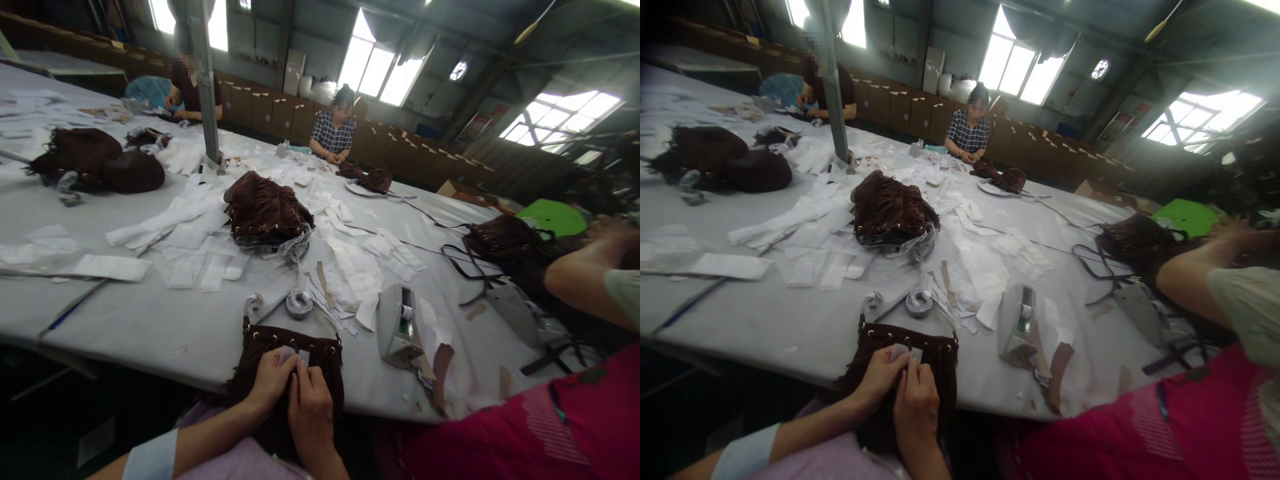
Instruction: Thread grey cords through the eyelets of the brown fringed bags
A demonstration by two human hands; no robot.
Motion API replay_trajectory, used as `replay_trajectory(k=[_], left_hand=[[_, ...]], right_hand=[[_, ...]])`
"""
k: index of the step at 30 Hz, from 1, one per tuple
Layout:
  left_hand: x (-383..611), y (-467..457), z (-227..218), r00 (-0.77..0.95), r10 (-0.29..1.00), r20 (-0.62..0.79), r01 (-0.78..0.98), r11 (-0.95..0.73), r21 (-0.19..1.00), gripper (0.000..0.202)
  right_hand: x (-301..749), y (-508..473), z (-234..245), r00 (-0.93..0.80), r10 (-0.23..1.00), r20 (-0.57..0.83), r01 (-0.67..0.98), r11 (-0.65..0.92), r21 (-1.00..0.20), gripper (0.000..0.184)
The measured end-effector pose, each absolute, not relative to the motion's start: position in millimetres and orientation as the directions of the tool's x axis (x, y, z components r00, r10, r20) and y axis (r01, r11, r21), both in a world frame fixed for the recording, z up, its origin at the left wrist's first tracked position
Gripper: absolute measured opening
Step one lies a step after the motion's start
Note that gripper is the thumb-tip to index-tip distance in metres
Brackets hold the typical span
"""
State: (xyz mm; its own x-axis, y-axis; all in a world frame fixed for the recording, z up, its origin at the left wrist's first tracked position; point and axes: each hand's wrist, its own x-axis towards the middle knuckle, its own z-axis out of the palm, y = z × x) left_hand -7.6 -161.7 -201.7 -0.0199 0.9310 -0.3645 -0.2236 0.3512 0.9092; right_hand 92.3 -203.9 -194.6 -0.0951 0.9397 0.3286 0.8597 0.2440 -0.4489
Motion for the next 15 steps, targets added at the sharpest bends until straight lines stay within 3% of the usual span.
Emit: replay_trajectory(k=[4, 8, 11, 13, 15], left_hand=[[-12.0, -164.7, -193.2, -0.015, 0.939, -0.344, -0.162, 0.337, 0.927, 0.039], [-20.4, -162.4, -188.4, 0.074, 0.925, -0.373, -0.157, 0.380, 0.912, 0.039], [-27.1, -161.3, -189.3, 0.183, 0.885, -0.428, -0.195, 0.459, 0.867, 0.041], [-32.3, -160.5, -190.6, 0.225, 0.886, -0.405, -0.179, 0.446, 0.877, 0.039], [-39.1, -158.5, -190.0, 0.220, 0.914, -0.341, -0.119, 0.372, 0.921, 0.034]], right_hand=[[92.3, -211.1, -180.9, -0.119, 0.961, 0.251, 0.730, 0.256, -0.633, 0.033], [101.1, -211.5, -170.6, -0.131, 0.983, 0.127, 0.483, 0.175, -0.858, 0.029], [108.0, -204.5, -179.9, 0.070, 0.989, -0.131, 0.268, -0.145, -0.953, 0.036], [109.3, -196.8, -191.0, 0.169, 0.919, -0.358, 0.096, -0.376, -0.922, 0.050], [107.2, -188.4, -200.1, 0.115, 0.850, -0.514, -0.052, -0.512, -0.858, 0.058]])
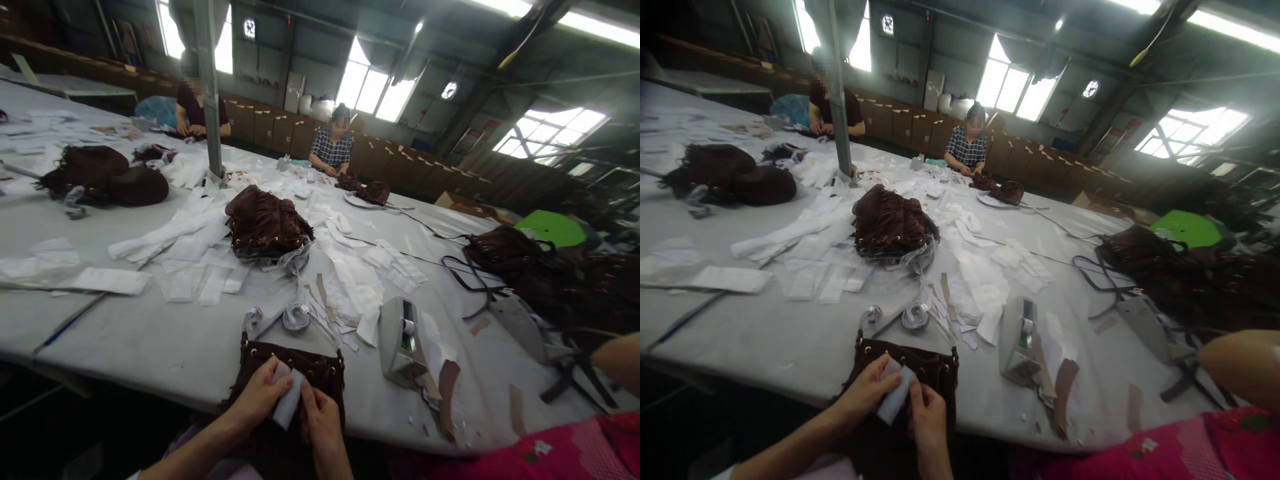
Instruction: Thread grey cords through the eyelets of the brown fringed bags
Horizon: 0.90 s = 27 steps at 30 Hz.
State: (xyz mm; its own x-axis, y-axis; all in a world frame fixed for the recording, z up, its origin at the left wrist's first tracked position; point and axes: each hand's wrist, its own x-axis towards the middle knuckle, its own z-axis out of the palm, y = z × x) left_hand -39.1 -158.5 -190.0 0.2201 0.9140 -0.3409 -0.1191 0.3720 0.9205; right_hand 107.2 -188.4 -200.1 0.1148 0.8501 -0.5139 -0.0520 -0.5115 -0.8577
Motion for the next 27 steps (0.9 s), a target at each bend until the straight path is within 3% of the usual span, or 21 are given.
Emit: replay_trajectory(k=[4, 8, 10, 14, 16, 20, 27], left_hand=[[-55.4, -152.1, -179.3, 0.307, 0.925, -0.224, 0.002, 0.235, 0.972, 0.028], [-60.4, -153.0, -171.8, 0.270, 0.951, -0.152, 0.031, 0.149, 0.988, 0.028], [-55.5, -158.3, -177.1, 0.218, 0.954, -0.204, -0.031, 0.216, 0.976, 0.032], [-41.6, -171.8, -200.1, 0.201, 0.859, -0.472, -0.195, 0.507, 0.840, 0.056], [-37.8, -176.3, -208.7, 0.174, 0.842, -0.510, -0.270, 0.539, 0.798, 0.064], [-38.2, -179.6, -208.4, 0.097, 0.880, -0.465, -0.316, 0.470, 0.824, 0.068], [-40.7, -188.3, -200.4, -0.026, 0.950, -0.310, -0.173, 0.301, 0.938, 0.055]], right_hand=[[96.0, -175.4, -204.5, -0.069, 0.801, -0.595, -0.215, -0.595, -0.775, 0.061], [82.4, -166.6, -205.3, -0.053, 0.829, -0.556, -0.268, -0.548, -0.792, 0.060], [77.1, -162.7, -209.4, 0.007, 0.869, -0.495, -0.286, -0.473, -0.833, 0.059], [72.9, -158.7, -218.1, 0.091, 0.910, -0.406, -0.285, -0.367, -0.886, 0.060], [73.9, -159.1, -218.9, 0.111, 0.914, -0.391, -0.248, -0.355, -0.901, 0.058], [79.2, -161.7, -213.5, 0.086, 0.881, -0.465, -0.169, -0.447, -0.878, 0.056], [80.1, -164.3, -198.6, 0.064, 0.844, -0.532, -0.176, -0.516, -0.839, 0.055]])
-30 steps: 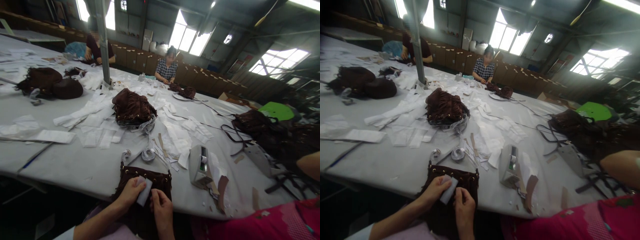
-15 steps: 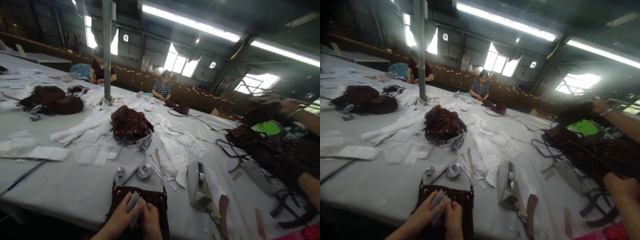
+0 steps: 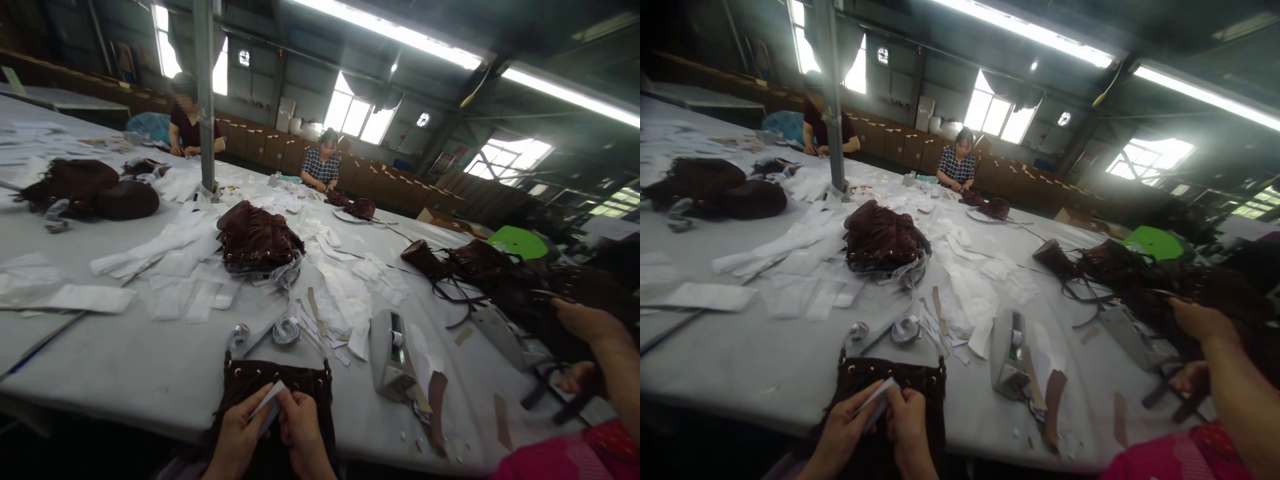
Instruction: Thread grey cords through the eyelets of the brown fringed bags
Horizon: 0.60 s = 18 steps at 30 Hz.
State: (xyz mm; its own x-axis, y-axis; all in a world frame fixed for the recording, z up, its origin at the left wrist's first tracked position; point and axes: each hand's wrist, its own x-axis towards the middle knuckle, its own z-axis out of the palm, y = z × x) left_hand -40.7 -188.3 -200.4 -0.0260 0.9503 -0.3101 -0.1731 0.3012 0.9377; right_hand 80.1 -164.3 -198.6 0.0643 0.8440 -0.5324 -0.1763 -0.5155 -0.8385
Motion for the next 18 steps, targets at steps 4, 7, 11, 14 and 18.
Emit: replay_trajectory(k=[4, 7, 11, 14, 18], left_hand=[[-44.3, -194.2, -201.8, 0.009, 0.993, -0.117, 0.010, 0.117, 0.993, 0.039], [-51.3, -197.0, -199.4, 0.138, 0.989, -0.053, 0.076, 0.043, 0.996, 0.035], [-58.8, -197.8, -198.5, 0.243, 0.970, -0.015, 0.071, -0.003, 0.998, 0.036], [-60.3, -196.9, -199.9, 0.260, 0.965, -0.025, 0.103, -0.002, 0.995, 0.035], [-59.5, -194.5, -194.3, 0.306, 0.948, -0.086, 0.070, 0.067, 0.995, 0.035]], right_hand=[[77.2, -164.3, -192.0, 0.082, 0.828, -0.555, -0.241, -0.524, -0.817, 0.051], [78.6, -163.7, -191.1, 0.055, 0.803, -0.594, -0.266, -0.561, -0.784, 0.049], [83.7, -164.0, -191.7, 0.005, 0.786, -0.618, -0.293, -0.590, -0.752, 0.044], [85.8, -165.5, -192.5, -0.001, 0.800, -0.600, -0.286, -0.575, -0.766, 0.047], [85.1, -167.4, -195.7, 0.015, 0.842, -0.539, -0.192, -0.527, -0.828, 0.050]])
